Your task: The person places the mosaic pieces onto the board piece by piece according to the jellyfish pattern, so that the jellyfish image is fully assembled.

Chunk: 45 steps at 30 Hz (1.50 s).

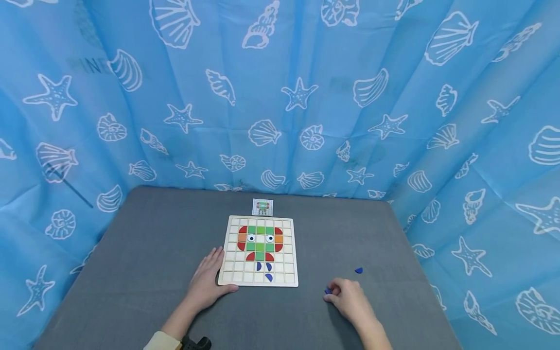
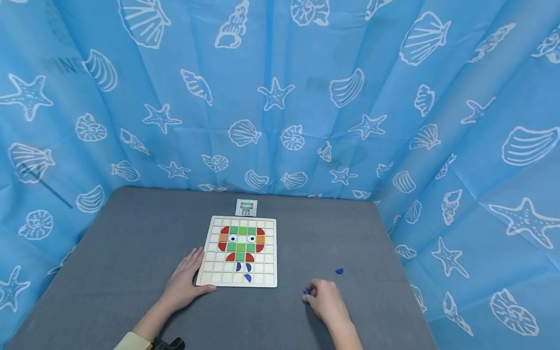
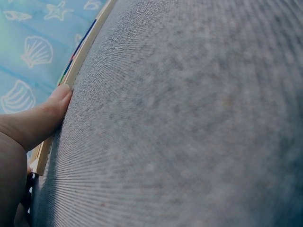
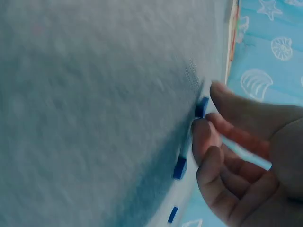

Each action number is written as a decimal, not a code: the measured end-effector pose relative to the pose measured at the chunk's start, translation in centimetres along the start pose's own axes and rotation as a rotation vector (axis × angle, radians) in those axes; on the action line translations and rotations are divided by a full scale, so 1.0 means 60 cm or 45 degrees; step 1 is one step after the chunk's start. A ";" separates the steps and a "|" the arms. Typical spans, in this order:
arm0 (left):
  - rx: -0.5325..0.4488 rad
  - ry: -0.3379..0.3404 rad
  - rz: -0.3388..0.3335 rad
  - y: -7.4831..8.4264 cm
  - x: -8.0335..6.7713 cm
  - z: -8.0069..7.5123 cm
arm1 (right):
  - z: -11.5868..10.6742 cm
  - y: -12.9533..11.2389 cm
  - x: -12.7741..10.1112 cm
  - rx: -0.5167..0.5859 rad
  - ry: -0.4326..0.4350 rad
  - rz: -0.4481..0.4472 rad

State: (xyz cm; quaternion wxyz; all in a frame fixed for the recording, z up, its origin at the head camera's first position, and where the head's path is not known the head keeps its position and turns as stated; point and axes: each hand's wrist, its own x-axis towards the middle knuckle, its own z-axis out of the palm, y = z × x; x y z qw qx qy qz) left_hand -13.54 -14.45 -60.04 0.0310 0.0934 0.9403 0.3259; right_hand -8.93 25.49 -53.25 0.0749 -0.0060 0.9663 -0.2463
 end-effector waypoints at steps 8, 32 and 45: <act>-0.021 -0.004 -0.008 0.003 0.002 0.001 | -0.021 0.023 0.006 0.029 -0.174 -0.282; -0.006 -0.007 0.006 -0.001 -0.001 0.006 | 0.024 -0.063 0.025 0.216 0.179 -0.471; 0.003 -0.003 -0.002 0.001 0.002 0.000 | 0.089 -0.191 0.061 0.114 0.135 -0.445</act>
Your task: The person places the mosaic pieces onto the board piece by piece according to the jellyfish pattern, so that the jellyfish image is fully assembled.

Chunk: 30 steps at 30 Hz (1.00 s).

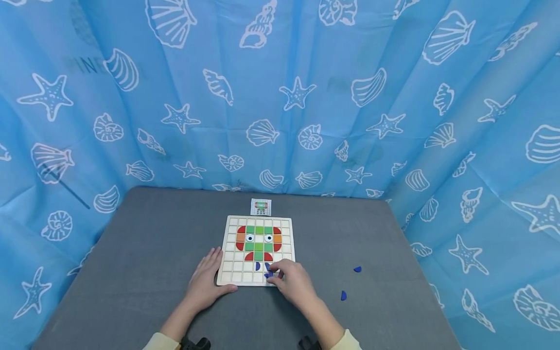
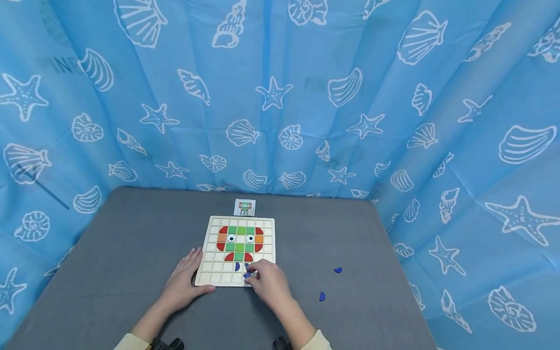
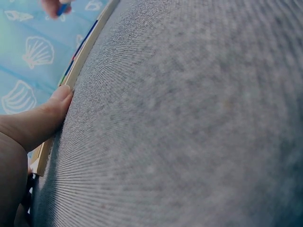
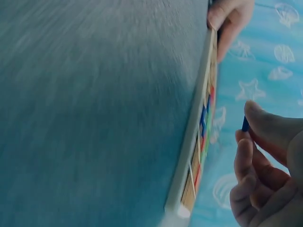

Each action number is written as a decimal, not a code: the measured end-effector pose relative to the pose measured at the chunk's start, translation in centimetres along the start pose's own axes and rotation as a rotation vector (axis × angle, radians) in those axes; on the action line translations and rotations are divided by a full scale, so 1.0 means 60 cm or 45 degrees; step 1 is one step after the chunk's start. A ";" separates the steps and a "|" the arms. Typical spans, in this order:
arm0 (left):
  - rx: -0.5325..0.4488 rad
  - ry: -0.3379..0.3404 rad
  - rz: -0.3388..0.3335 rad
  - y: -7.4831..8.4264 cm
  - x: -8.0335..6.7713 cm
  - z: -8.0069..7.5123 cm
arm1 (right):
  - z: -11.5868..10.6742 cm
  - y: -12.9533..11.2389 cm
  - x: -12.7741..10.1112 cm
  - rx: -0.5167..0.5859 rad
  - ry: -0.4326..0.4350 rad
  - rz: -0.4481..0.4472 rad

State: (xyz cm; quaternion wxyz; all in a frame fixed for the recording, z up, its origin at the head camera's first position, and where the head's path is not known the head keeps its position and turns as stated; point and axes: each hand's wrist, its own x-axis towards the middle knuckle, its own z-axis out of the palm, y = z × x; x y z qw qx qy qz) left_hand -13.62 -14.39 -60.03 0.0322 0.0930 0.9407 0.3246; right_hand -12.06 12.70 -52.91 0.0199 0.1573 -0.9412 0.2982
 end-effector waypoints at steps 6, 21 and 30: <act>-0.002 0.008 0.009 -0.001 -0.001 0.000 | 0.031 -0.022 0.020 -0.124 -0.056 0.038; -0.009 0.007 0.007 0.003 -0.001 -0.003 | 0.055 -0.035 0.038 -0.270 -0.074 0.032; 0.006 0.005 0.003 0.000 -0.001 0.000 | 0.055 -0.037 0.037 -0.263 -0.115 0.072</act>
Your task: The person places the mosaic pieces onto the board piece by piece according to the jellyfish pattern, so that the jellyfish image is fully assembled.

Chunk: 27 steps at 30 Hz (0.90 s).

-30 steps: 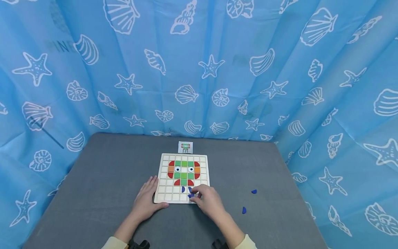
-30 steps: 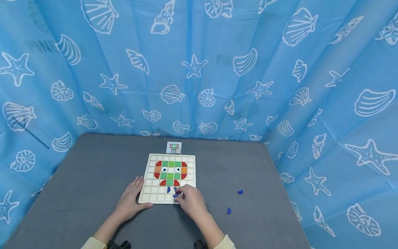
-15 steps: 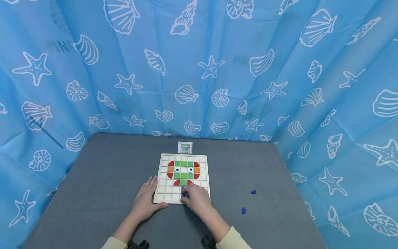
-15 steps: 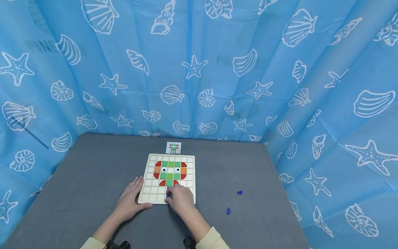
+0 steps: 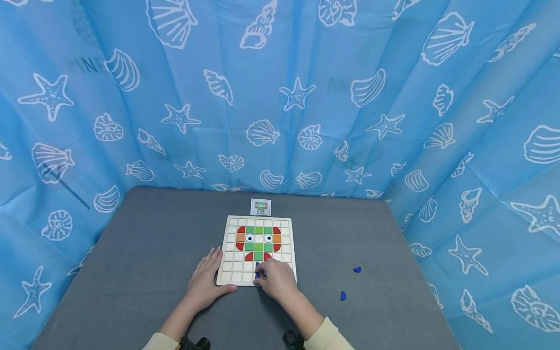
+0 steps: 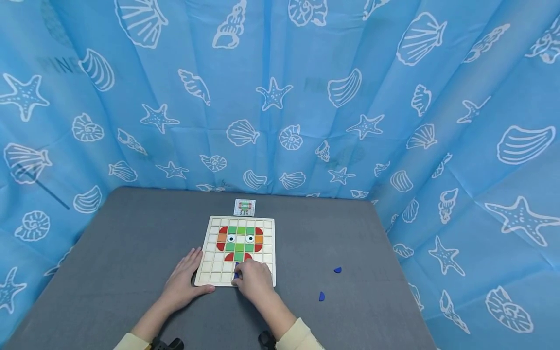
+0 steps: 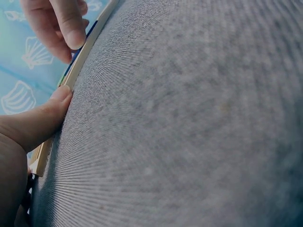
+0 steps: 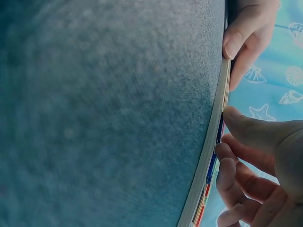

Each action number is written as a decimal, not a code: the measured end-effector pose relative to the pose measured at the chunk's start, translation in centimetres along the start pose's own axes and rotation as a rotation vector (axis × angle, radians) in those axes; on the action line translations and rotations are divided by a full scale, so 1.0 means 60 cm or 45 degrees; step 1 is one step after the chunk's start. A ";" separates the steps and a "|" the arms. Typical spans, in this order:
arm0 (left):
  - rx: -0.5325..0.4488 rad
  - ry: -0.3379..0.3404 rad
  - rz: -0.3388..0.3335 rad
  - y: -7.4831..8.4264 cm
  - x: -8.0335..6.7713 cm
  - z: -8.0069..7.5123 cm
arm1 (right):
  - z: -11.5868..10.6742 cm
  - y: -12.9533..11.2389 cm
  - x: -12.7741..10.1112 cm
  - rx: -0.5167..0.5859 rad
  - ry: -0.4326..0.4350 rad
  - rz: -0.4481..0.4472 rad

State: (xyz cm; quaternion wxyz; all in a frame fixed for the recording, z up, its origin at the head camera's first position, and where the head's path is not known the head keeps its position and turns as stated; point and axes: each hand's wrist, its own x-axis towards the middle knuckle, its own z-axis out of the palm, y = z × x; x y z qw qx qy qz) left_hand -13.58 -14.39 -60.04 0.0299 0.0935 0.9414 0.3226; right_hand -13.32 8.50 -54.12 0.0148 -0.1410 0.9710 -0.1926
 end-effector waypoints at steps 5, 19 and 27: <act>-0.010 -0.001 -0.008 0.001 0.000 0.000 | 0.000 0.000 0.001 -0.025 0.001 -0.014; -0.003 0.004 0.003 0.003 0.002 0.001 | -0.053 0.021 -0.014 0.154 0.063 0.033; 0.003 0.004 0.002 0.002 -0.001 0.000 | -0.101 0.073 -0.041 0.110 0.197 0.160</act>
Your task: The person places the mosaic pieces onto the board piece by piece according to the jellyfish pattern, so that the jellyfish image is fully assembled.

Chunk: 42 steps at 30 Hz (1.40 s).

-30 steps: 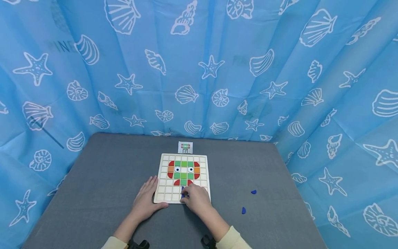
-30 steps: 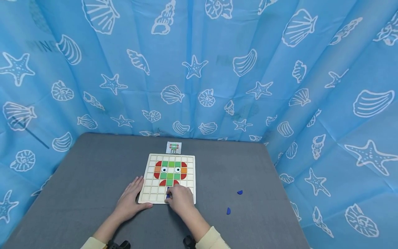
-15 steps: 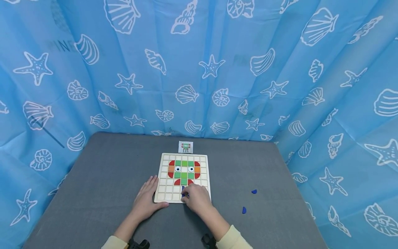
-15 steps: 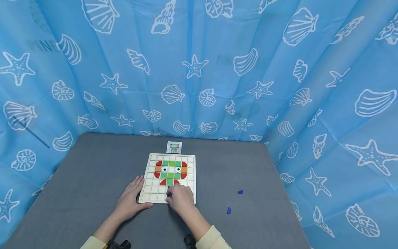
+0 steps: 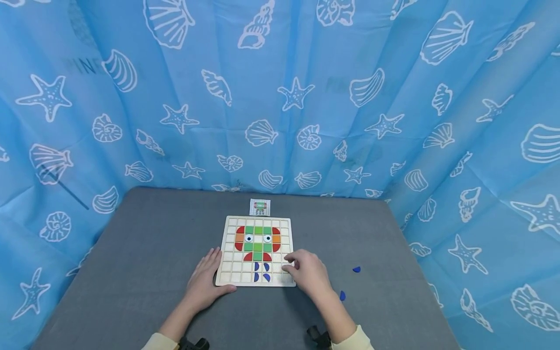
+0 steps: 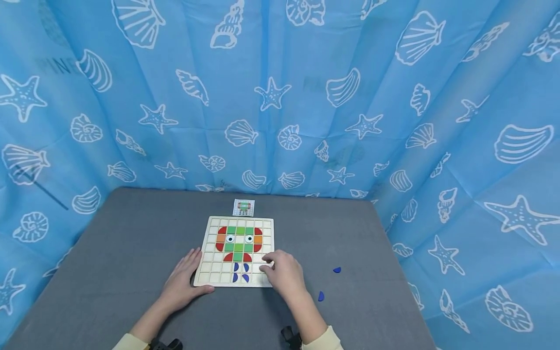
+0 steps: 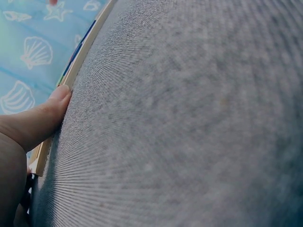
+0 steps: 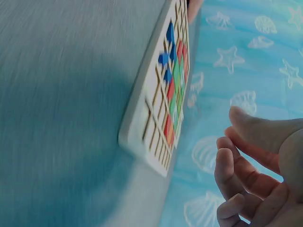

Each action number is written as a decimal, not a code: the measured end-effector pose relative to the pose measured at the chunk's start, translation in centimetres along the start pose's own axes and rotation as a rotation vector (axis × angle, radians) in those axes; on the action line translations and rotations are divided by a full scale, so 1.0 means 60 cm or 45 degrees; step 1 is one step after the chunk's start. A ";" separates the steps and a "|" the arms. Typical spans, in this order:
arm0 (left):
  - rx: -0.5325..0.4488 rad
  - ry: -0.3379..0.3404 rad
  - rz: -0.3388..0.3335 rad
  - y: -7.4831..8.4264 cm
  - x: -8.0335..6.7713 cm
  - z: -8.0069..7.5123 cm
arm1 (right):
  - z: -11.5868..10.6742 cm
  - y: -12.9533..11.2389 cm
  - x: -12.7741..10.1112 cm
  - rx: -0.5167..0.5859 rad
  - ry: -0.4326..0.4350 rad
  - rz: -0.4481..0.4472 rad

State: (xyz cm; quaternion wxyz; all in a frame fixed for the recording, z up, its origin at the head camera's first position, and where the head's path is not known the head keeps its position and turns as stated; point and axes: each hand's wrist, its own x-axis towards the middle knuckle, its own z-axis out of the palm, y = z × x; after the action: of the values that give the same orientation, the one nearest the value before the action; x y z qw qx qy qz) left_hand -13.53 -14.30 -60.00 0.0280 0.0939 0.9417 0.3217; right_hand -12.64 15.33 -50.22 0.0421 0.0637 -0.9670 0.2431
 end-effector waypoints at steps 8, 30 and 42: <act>0.008 -0.013 -0.009 -0.002 -0.004 -0.001 | -0.041 0.063 -0.013 0.013 0.127 0.131; 0.009 -0.023 -0.004 0.001 -0.002 0.001 | -0.090 0.270 -0.049 -0.005 0.123 0.405; 0.016 -0.005 -0.001 0.001 -0.001 0.000 | -0.087 0.309 -0.034 -0.024 -0.017 0.506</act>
State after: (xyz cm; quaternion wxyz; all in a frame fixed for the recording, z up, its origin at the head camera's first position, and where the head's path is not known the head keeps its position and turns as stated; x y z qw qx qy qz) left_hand -13.44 -14.26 -59.94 0.0292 0.0945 0.9437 0.3155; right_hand -12.99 34.25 -54.48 -0.0125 -0.1274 -0.9630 0.2373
